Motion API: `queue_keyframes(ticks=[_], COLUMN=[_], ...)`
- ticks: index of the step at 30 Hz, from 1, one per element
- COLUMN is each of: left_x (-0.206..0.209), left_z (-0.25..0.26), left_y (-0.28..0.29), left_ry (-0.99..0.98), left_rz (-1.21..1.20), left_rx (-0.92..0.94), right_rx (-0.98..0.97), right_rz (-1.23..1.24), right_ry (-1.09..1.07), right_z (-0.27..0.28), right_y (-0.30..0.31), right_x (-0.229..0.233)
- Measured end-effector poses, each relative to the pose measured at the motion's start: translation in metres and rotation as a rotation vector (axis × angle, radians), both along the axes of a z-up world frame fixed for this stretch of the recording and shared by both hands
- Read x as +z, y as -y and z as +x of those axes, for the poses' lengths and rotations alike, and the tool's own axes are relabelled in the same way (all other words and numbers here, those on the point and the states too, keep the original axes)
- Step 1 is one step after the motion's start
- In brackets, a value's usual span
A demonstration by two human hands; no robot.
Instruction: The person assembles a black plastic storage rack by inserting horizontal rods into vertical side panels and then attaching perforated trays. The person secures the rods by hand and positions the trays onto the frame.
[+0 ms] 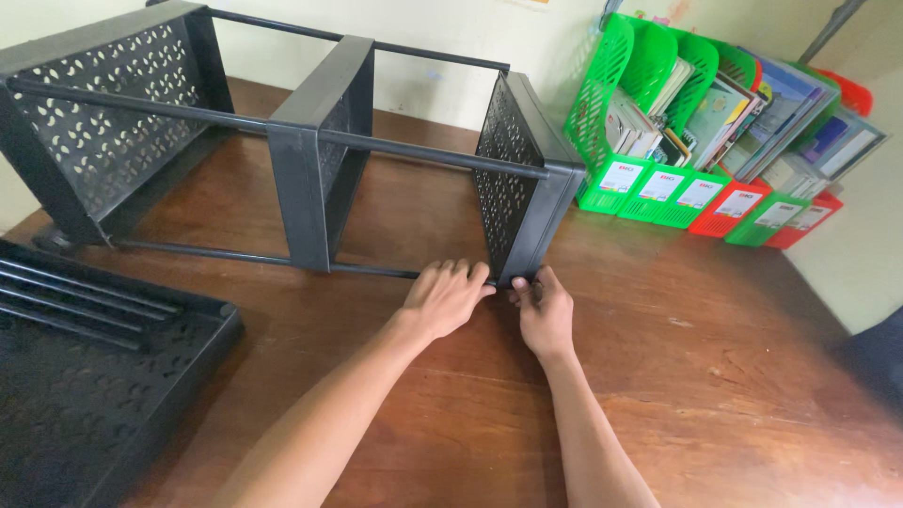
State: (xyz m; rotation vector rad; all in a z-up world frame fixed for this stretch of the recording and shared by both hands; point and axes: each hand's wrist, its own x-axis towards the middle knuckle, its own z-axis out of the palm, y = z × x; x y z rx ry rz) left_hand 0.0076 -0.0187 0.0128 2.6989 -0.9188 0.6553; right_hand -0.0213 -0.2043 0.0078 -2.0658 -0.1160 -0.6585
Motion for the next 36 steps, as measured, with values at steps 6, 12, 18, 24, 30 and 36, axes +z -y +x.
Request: queue_keyframes(ticks=[6,12,18,24,30,36], left_x=[0.041,0.054,0.049,0.007,-0.027,-0.027], left_z=[-0.003,0.011,0.041,0.025,0.030,0.028], left_y=[-0.008,-0.005,0.000,-0.004,0.002,-0.002], left_ry=[-0.320,-0.647,-0.803,-0.340,0.042,0.104], left_rz=[0.101,0.075,0.101,0.106,-0.017,-0.068], left_rx=[0.001,0.094,0.001,0.074,0.105,0.059], right_rx=[0.034,0.057,0.063,0.025,0.046,0.022], right_rz=[-0.033,-0.044,-0.095,-0.063,-0.061,-0.033], right_ry=[0.034,0.041,0.063,0.034,0.140,0.060], right_z=[0.001,0.002,0.000,-0.001,-0.004,-0.004], right_y=[0.001,0.001,0.002,-0.005,-0.005,-0.005], right_x=[-0.001,-0.004,0.000,0.000,0.003,0.003])
